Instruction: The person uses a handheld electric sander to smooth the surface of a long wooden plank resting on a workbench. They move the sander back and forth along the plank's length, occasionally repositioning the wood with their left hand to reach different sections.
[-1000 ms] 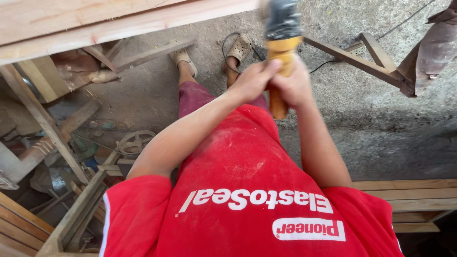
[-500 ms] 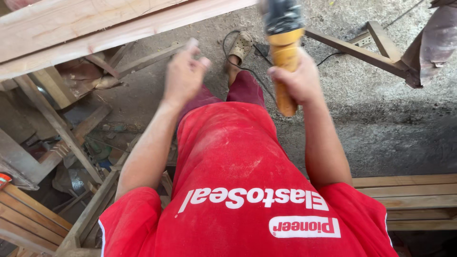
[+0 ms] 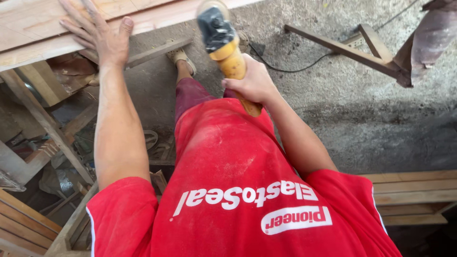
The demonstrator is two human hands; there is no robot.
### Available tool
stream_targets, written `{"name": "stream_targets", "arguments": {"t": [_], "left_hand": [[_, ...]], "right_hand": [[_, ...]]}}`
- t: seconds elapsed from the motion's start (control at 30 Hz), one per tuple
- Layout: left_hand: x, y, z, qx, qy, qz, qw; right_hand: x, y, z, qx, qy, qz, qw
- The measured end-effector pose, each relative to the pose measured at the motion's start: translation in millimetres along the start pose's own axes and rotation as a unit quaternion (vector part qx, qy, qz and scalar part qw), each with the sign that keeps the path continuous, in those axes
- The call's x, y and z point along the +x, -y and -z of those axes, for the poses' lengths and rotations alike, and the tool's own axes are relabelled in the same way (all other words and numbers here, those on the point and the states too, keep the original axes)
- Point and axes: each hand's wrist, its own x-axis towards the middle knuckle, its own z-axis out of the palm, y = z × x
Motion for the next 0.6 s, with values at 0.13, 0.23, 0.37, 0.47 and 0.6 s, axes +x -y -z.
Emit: {"name": "stream_targets", "arguments": {"t": [0.13,0.23,0.37,0.47,0.6], "left_hand": [[-3.3,-2.8,11.9,-0.014,0.027,0.017,0.999],[-11.9,-1.6,13.8,0.001,0.013,-0.011,1.000],[-5.5,-4.7,18.1,-0.009,-0.009,-0.035,0.999],[-10.5,-7.4,14.6,0.018,-0.008,-0.031,0.999],[-11.0,-3.7,17.3,-0.007,0.003,-0.027,1.000]], "right_hand": [[1.5,-3.8,15.3,0.005,-0.020,-0.027,0.999],[-13.1,-24.3,52.1,0.076,-0.075,-0.076,0.991],[-24.9,-52.3,103.6,0.187,-0.139,-0.022,0.972],[-34.0,-68.3,119.8,0.299,-0.153,-0.006,0.942],[-29.2,-62.3,105.5,0.241,-0.128,0.000,0.962]]}}
